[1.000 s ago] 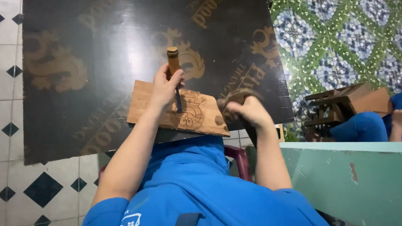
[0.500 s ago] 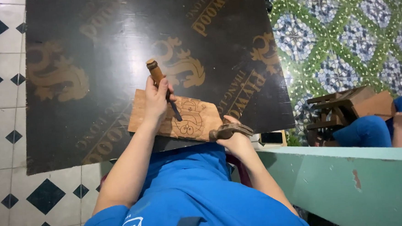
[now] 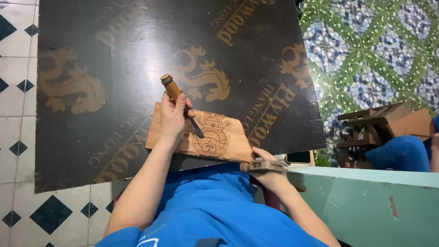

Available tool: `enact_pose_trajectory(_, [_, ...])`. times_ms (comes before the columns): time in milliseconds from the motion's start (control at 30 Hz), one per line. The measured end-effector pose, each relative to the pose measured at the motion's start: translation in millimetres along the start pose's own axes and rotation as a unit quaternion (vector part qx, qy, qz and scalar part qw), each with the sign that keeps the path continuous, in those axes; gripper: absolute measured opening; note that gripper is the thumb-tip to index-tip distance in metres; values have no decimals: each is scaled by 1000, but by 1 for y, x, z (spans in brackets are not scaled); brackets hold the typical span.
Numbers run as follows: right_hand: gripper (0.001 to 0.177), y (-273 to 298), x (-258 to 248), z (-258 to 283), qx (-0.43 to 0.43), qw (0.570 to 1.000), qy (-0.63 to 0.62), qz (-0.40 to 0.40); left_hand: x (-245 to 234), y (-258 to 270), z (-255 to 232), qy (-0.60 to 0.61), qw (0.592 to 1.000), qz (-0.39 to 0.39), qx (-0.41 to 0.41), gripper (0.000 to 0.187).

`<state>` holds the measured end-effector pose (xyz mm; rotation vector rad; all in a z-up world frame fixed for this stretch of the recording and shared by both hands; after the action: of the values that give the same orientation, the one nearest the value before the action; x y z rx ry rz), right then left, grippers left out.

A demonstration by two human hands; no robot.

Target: Carving a design into a wooden board using a hammer and a wood carving chisel.

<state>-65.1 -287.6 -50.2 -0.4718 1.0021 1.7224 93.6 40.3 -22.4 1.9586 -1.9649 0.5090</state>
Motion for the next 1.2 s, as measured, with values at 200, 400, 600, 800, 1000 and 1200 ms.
enact_pose_trajectory(200, [62,-17,-2,23,-81,991,-87,-58,-2,-3,6,8,1000,0,12,24])
enact_pose_trajectory(400, [61,-41,-50,48,-36,995,87,30,8,-10,2,-31,998,40,35,27])
enact_pose_trajectory(600, [49,-27,-93,104,87,991,101,30,10,-10,-15,-55,996,42,58,23])
enact_pose_trajectory(800, [58,-29,-170,106,-165,984,-35,-59,22,-1,-25,-65,994,47,77,24])
enact_pose_trajectory(1000, [51,-31,-195,185,-267,954,-134,33,23,1,-24,-60,992,67,92,27])
enact_pose_trajectory(1200, [44,-50,-177,189,-271,953,-121,63,30,0,-17,-61,988,81,114,28])
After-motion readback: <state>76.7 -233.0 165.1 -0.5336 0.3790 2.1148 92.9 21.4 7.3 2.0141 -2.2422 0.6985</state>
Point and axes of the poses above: each hand's wrist, its own y-axis away from the middle knuckle, its own x-axis out of the palm, z = x × y, the point moved 8 cm from there along -y, towards the middle knuckle, and after that the axes turned 10 degrees about z, right-handed, at the moved point
